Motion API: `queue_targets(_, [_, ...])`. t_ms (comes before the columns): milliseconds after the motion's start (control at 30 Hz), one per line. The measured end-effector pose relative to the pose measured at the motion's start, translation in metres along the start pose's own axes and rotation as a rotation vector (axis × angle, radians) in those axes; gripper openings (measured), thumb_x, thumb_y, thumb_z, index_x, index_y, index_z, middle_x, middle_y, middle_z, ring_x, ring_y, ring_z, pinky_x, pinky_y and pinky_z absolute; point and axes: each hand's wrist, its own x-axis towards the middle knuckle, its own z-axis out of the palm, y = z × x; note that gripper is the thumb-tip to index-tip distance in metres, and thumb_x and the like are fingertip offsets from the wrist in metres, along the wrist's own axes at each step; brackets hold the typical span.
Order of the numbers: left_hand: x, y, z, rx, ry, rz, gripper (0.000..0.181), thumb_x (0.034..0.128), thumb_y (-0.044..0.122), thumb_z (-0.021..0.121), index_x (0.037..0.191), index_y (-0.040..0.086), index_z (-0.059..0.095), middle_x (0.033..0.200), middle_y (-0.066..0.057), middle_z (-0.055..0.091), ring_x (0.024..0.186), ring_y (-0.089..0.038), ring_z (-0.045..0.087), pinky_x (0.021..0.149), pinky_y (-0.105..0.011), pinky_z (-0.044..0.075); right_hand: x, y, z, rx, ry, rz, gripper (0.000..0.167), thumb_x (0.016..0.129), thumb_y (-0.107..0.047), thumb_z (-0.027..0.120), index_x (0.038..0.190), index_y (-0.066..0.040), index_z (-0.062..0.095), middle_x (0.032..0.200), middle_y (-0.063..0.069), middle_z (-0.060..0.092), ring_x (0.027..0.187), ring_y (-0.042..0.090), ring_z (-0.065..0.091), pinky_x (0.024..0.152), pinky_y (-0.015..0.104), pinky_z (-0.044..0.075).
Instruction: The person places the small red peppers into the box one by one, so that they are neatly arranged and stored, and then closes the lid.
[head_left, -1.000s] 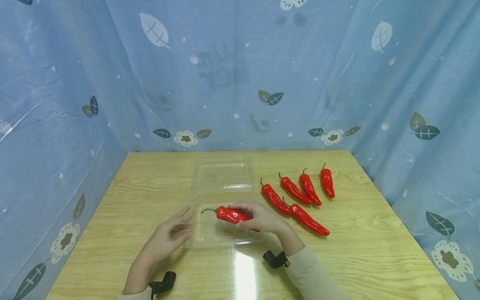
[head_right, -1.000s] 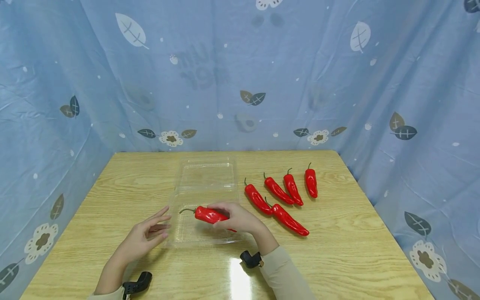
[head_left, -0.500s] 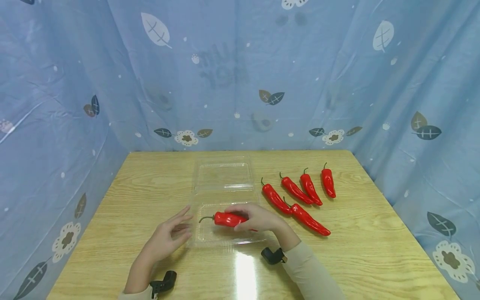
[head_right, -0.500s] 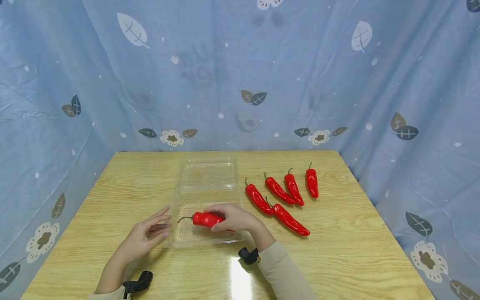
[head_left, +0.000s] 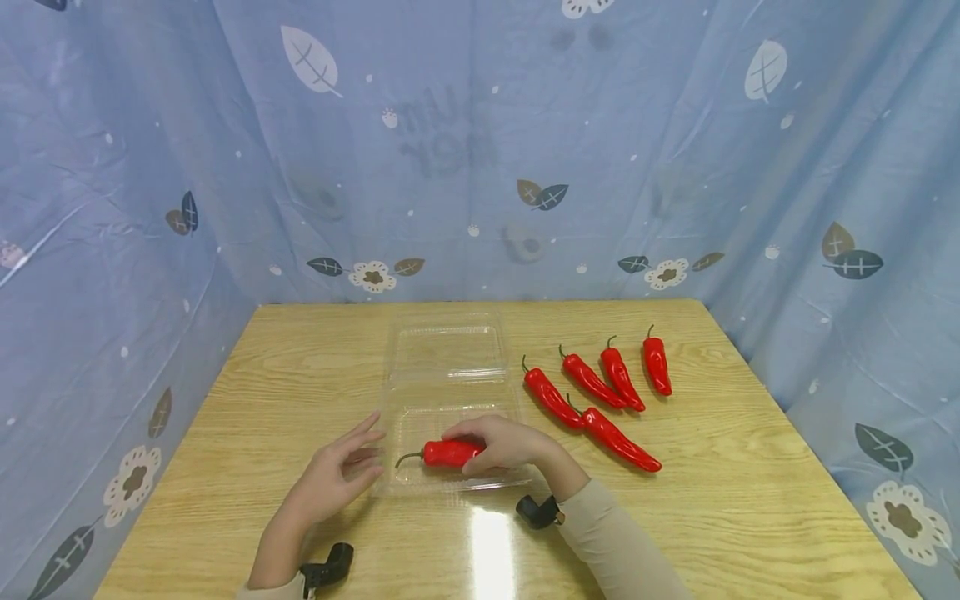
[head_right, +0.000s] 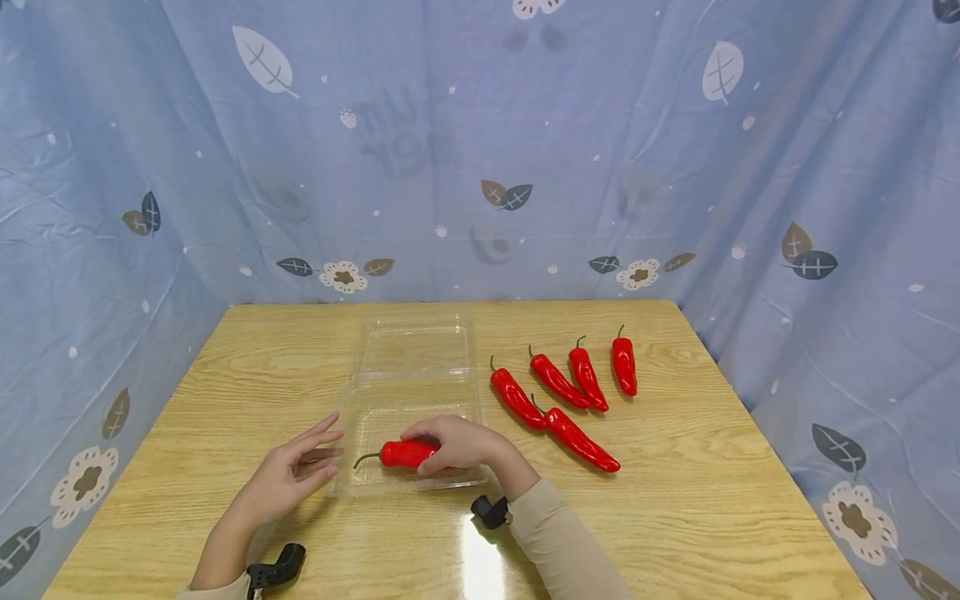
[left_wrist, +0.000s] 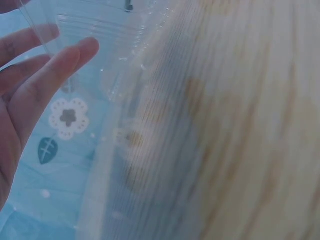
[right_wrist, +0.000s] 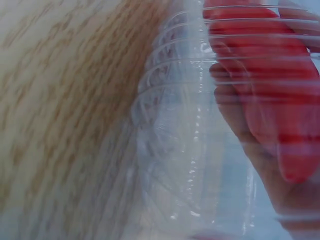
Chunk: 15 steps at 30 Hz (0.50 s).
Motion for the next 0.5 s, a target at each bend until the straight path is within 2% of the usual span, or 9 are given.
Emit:
queue_targets(267, [-0.0009, 0.0010, 0.0003, 0.002, 0.003, 0.017, 0.051, 0.0902, 0.010, 0.064, 0.136, -0.002, 0.046, 0.151, -0.019, 0.032, 0.109, -0.035, 0.061, 0.088, -0.038, 0.056, 0.0053, 0.0003, 0.0045, 0.008, -0.049, 0.006, 0.051, 0.080, -0.014, 0.073, 0.130, -0.015, 0.059, 0.128, -0.002, 0.060, 0.112, 0.007, 0.052, 0.100, 0.024, 0.043])
queue_targets(500, [0.0007, 0.0031, 0.0001, -0.015, 0.010, 0.034, 0.050, 0.0895, 0.009, 0.065, 0.135, -0.003, 0.048, 0.151, -0.020, 0.033, 0.109, -0.035, 0.062, 0.087, -0.038, 0.057, 0.0070, -0.0005, 0.0049, 0.015, -0.057, 0.028, 0.053, 0.079, -0.011, 0.073, 0.129, -0.017, 0.059, 0.126, -0.005, 0.060, 0.108, 0.004, 0.052, 0.100, 0.023, 0.042])
